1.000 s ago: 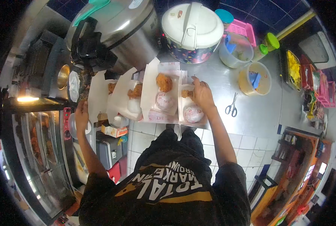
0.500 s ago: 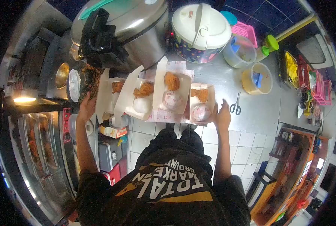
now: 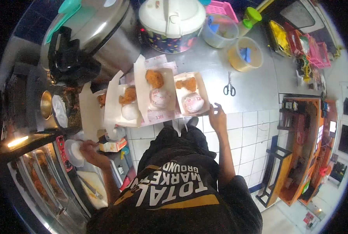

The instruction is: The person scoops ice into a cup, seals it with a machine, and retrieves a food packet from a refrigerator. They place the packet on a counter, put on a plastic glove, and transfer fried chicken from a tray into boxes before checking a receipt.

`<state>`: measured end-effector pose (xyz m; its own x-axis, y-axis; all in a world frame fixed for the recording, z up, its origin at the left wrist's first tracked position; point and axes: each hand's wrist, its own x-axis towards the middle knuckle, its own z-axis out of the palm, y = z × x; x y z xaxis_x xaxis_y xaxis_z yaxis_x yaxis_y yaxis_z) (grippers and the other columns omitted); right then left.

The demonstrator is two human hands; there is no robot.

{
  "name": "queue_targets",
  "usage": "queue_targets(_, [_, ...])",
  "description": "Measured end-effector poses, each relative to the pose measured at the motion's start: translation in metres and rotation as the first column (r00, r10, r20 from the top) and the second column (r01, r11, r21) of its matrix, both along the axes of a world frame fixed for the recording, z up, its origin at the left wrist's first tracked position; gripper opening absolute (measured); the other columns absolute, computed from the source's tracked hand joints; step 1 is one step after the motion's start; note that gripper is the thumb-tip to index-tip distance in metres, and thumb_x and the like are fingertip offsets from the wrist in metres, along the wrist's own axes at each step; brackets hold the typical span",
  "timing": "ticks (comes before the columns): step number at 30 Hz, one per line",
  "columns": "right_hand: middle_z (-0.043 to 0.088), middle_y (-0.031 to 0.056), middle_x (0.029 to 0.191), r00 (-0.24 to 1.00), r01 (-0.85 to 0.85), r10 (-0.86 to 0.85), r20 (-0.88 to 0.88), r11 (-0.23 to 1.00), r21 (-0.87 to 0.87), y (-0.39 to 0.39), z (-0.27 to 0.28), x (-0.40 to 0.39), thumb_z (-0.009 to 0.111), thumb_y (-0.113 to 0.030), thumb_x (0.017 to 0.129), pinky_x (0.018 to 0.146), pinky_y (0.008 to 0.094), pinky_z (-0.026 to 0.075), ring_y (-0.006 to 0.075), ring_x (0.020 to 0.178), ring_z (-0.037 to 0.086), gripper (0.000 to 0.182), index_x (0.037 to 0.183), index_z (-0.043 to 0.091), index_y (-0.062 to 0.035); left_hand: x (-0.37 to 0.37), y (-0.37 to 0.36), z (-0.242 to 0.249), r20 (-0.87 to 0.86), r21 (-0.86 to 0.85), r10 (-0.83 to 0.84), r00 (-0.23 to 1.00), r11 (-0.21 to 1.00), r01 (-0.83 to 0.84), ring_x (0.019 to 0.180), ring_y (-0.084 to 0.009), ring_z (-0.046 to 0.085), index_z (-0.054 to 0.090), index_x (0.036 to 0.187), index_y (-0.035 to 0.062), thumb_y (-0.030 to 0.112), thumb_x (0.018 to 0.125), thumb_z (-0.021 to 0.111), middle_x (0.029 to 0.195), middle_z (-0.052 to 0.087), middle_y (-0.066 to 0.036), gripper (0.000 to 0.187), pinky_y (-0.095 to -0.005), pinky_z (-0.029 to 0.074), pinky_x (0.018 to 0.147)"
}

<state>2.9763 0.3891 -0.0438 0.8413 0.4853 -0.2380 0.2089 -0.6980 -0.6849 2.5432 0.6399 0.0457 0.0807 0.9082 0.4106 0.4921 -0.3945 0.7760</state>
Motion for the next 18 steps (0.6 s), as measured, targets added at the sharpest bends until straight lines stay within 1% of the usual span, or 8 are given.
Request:
queue_targets(2, [0.068, 0.023, 0.097, 0.947, 0.157, -0.134, -0.293, 0.986, 0.057, 0.01, 0.011, -0.016, 0.055, -0.041, 0.098, 0.057, 0.0347, 0.057, 0.0251, 0.073, 0.071, 0.053, 0.126, 0.052, 0.0036, 0.066, -0.065, 0.017, 0.027, -0.148, -0.461, 0.887, 0.876, 0.46, 0.077, -0.0223, 0.064, 0.059, 0.099, -0.0018, 0.006, 0.092, 0.056, 0.088, 0.064, -0.01, 0.011, -0.0357, 0.051, 0.071])
queue_targets(3, [0.068, 0.0214, 0.096, 0.935, 0.159, -0.127, -0.332, 0.985, 0.071, 0.012, 0.006, -0.021, 0.054, -0.044, 0.098, 0.05, 0.0311, 0.056, 0.0231, 0.07, 0.071, 0.056, 0.127, 0.051, 0.0033, 0.107, -0.083, 0.028, 0.09, -0.433, -0.587, 0.805, 0.704, 0.562, 0.081, -0.0216, 0.067, 0.059, 0.1, -0.0031, 0.002, 0.089, 0.062, 0.09, 0.065, -0.012, 0.012, -0.0332, 0.053, 0.075])
queue_targets(4, [0.068, 0.0198, 0.096, 0.901, 0.224, -0.189, -0.39, 0.973, 0.048, 0.018, 0.005, -0.027, 0.053, -0.041, 0.099, 0.049, 0.0308, 0.057, 0.0223, 0.07, 0.071, 0.053, 0.127, 0.05, 0.0045, 0.132, -0.102, -0.013, 0.472, -0.601, -0.488, 0.734, 0.432, 0.673, 0.078, -0.0229, 0.067, 0.055, 0.106, -0.0025, 0.012, 0.095, 0.061, 0.085, 0.062, -0.011, 0.019, -0.0316, 0.055, 0.072])
queue_targets(6, [0.068, 0.0237, 0.091, 0.888, 0.272, -0.226, -0.401, 0.96, 0.062, 0.029, 0.004, -0.037, 0.048, -0.033, 0.099, 0.051, 0.0361, 0.057, 0.0264, 0.07, 0.071, 0.045, 0.122, 0.05, 0.0057, 0.17, -0.115, -0.071, 0.696, -0.698, -0.08, 0.714, 0.158, 0.698, 0.079, -0.0261, 0.068, 0.048, 0.116, -0.002, 0.021, 0.098, 0.058, 0.087, 0.062, -0.013, 0.031, -0.0336, 0.058, 0.068])
queue_targets(8, [0.067, 0.0267, 0.086, 0.941, 0.221, -0.215, -0.261, 0.975, -0.009, 0.034, -0.005, -0.037, 0.045, -0.029, 0.098, 0.056, 0.0428, 0.056, 0.0335, 0.072, 0.071, 0.04, 0.116, 0.052, 0.0057, 0.201, -0.099, -0.102, 0.659, -0.751, 0.205, 0.723, 0.143, 0.644, 0.08, -0.0314, 0.069, 0.041, 0.122, 0.0026, 0.027, 0.098, 0.056, 0.098, 0.062, -0.019, 0.038, -0.0401, 0.059, 0.07])
queue_targets(12, [0.065, 0.0313, 0.078, 0.977, 0.212, -0.213, -0.03, 0.977, -0.021, 0.027, -0.027, -0.041, 0.041, -0.026, 0.096, 0.07, 0.0528, 0.052, 0.0463, 0.078, 0.067, 0.036, 0.107, 0.055, 0.0053, 0.235, -0.069, -0.096, 0.615, -0.787, 0.255, 0.746, 0.251, 0.563, 0.08, -0.0347, 0.068, 0.036, 0.127, 0.0011, 0.02, 0.097, 0.049, 0.103, 0.06, -0.021, 0.038, -0.0442, 0.061, 0.073])
queue_targets(16, [0.067, 0.0289, 0.089, 0.922, 0.375, -0.364, -0.135, 0.925, 0.065, 0.004, -0.025, -0.046, 0.038, -0.025, 0.096, 0.073, 0.0521, 0.051, 0.0469, 0.08, 0.067, 0.04, 0.113, 0.055, 0.0069, 0.236, -0.074, -0.097, 0.569, -0.819, 0.246, 0.785, 0.258, 0.513, 0.089, -0.041, 0.068, 0.032, 0.132, -0.0031, 0.009, 0.092, 0.041, 0.111, 0.058, -0.025, 0.043, -0.0481, 0.061, 0.078])
queue_targets(18, [0.064, 0.0268, 0.102, 0.781, 0.552, -0.464, -0.419, 0.826, 0.113, -0.005, -0.017, -0.05, 0.036, -0.027, 0.098, 0.082, 0.0447, 0.051, 0.0415, 0.091, 0.064, 0.045, 0.122, 0.05, 0.0088, 0.228, -0.082, -0.091, 0.57, -0.817, 0.215, 0.793, 0.253, 0.519, 0.094, -0.0417, 0.068, 0.032, 0.133, -0.0034, 0.011, 0.092, 0.041, 0.113, 0.058, -0.026, 0.044, -0.0475, 0.061, 0.078])
